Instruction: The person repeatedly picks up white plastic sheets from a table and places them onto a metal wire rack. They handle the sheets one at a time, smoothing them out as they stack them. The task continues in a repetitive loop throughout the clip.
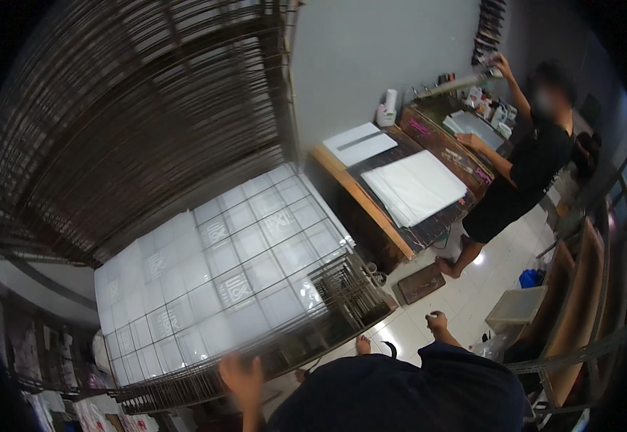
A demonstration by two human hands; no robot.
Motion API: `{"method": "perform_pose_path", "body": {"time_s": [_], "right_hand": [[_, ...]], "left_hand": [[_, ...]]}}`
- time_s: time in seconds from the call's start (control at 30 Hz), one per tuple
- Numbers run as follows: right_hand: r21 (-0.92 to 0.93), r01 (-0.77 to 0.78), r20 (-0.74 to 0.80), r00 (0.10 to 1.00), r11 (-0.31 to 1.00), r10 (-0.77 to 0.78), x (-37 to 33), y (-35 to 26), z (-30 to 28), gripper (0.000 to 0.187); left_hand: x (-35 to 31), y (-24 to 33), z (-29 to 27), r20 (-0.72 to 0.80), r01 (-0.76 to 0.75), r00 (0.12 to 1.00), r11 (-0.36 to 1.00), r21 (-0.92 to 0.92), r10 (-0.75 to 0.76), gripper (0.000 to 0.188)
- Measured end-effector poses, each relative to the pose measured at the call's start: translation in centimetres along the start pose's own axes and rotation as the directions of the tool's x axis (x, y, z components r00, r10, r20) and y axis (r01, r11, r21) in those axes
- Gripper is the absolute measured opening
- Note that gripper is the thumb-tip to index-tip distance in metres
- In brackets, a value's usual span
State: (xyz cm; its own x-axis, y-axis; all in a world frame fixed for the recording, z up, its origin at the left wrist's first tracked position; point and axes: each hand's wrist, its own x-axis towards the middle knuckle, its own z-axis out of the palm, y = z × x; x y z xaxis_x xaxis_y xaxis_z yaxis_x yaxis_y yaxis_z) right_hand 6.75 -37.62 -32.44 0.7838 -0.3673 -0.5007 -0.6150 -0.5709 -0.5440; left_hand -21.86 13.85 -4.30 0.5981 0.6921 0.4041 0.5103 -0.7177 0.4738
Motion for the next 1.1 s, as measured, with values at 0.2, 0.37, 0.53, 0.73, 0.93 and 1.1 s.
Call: {"method": "perform_pose_path", "body": {"time_s": [0.2, 0.37, 0.53, 0.73, 0.93, 1.1], "right_hand": [[0.635, 0.386, -0.286, 0.922, 0.669, -0.261, 8.2, -10.8, -0.1, 0.024], [0.96, 0.0, 0.038, 0.991, 0.281, -0.131, 7.8, -25.4, -5.1, 0.038], [0.935, -0.187, 0.101, 0.954, -0.3, -0.282, 12.4, -30.3, -4.5, 0.053], [0.707, -0.374, 0.048, 0.872, -0.6, -0.487, 9.8, -34.1, -2.3, 0.065], [0.763, -0.404, 0.116, 0.854, -0.505, -0.508, 8.1, -33.5, 2.4, 0.038], [0.829, -0.383, 0.23, 0.898, -0.408, -0.375, 9.3, -34.2, 2.2, 0.038]], "left_hand": [[0.9, 8.2, 3.7, 0.024, -0.056, 0.998, 0.992, -0.116, 0.06, 0.037], [0.5, 13.3, 4.9, 0.055, -0.058, 0.996, 0.99, -0.126, 0.065, 0.035], [-0.7, 14.1, 4.3, 0.063, -0.085, 0.994, 0.992, -0.094, 0.091, 0.034], [-2.6, 14.0, 2.6, 0.082, 0.032, 0.996, 0.999, 0.001, -0.032, 0.034], [-2.7, 15.4, 2.4, 0.082, 0.063, 0.995, 0.997, -0.034, -0.06, 0.035], [-1.9, 16.6, 2.4, 0.093, 0.022, 0.995, 0.999, -0.048, -0.018, 0.034]]}}
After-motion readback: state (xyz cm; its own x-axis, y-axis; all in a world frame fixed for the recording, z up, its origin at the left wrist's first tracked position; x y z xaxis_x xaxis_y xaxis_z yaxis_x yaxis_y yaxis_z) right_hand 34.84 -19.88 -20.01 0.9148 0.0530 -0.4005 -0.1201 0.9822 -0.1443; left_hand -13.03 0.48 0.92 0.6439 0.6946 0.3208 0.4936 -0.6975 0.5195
